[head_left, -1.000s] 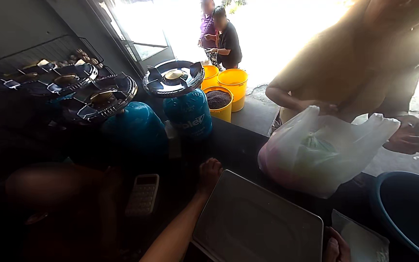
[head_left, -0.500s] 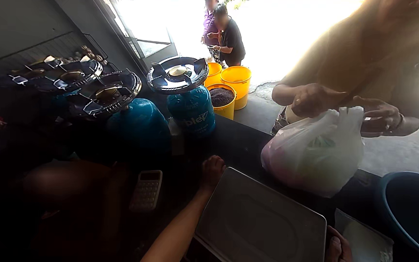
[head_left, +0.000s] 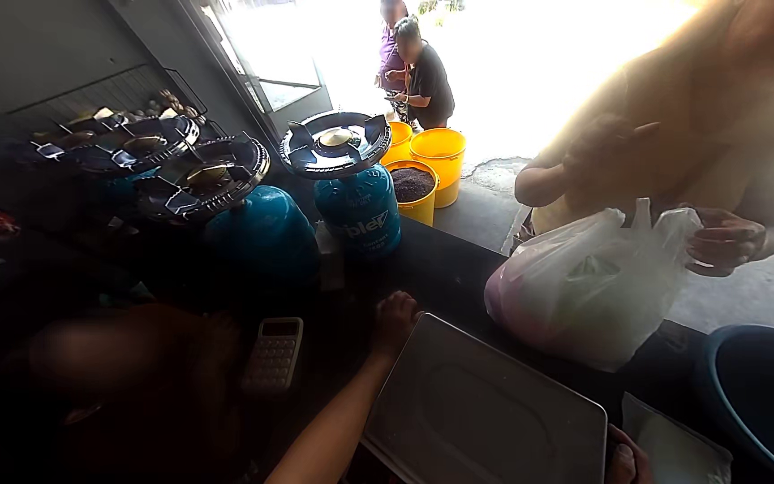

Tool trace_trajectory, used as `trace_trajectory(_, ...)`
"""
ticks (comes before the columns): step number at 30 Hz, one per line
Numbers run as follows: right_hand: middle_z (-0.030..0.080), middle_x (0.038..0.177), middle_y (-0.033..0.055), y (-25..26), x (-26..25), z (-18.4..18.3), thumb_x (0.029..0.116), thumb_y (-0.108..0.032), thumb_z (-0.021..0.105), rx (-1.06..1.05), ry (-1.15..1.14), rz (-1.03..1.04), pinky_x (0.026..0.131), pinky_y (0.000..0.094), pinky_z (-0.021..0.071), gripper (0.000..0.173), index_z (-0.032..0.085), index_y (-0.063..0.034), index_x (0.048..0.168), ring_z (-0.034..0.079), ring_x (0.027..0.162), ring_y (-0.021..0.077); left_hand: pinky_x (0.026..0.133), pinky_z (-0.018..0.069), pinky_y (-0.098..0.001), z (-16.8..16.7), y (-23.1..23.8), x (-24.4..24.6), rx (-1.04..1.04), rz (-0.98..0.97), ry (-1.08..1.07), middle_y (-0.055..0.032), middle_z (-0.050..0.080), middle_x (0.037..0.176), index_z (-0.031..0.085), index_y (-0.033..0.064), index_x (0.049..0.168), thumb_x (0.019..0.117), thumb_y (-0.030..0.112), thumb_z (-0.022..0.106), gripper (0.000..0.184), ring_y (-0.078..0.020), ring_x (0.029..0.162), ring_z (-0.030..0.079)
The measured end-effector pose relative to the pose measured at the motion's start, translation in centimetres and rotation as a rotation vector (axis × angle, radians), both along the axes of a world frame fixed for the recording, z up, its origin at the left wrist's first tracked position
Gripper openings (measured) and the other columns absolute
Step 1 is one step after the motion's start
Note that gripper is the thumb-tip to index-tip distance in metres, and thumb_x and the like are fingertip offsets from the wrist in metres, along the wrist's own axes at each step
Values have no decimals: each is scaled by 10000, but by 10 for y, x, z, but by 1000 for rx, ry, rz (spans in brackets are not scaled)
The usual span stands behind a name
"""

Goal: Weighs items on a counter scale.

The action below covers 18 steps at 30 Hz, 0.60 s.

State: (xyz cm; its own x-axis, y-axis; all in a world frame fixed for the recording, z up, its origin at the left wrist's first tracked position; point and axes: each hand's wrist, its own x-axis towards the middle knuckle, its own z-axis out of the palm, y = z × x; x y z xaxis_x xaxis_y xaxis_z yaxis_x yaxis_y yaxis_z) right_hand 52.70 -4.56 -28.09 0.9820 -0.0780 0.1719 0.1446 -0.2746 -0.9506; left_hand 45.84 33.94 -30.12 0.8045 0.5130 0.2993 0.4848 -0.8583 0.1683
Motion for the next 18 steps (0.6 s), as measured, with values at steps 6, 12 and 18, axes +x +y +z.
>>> trace_trajectory(6, 652, 1154, 252, -1, -1, 1, 1076, -114, 306, -17, -13, 4, 994, 195, 481, 427, 572, 200, 1192, 631, 1096, 67, 1075, 416, -485, 1, -1, 1, -12, -3, -9, -40, 660, 1305, 705, 169, 1141, 1051, 456, 446, 397, -235, 1300, 570)
trace_trajectory(12, 646, 1172, 292, -1, -2, 4, 1075, -112, 305, -60, -24, 12, 1031, 215, 466, 437, 571, 218, 1183, 631, 1138, 111, 1070, 413, -499, 2, -2, 2, -21, -11, -17, -62, 662, 1305, 706, 148, 1136, 1049, 443, 448, 402, -249, 1296, 574)
trace_trajectory(18, 653, 1149, 275, 0, -2, 5, 1071, -110, 298, -52, -20, 8, 1006, 183, 468, 442, 575, 217, 1177, 632, 1108, 70, 1061, 423, -493, 1, -1, 1, 2, -12, -27, -58, 665, 1299, 705, 152, 1134, 1052, 449, 438, 408, -247, 1290, 579)
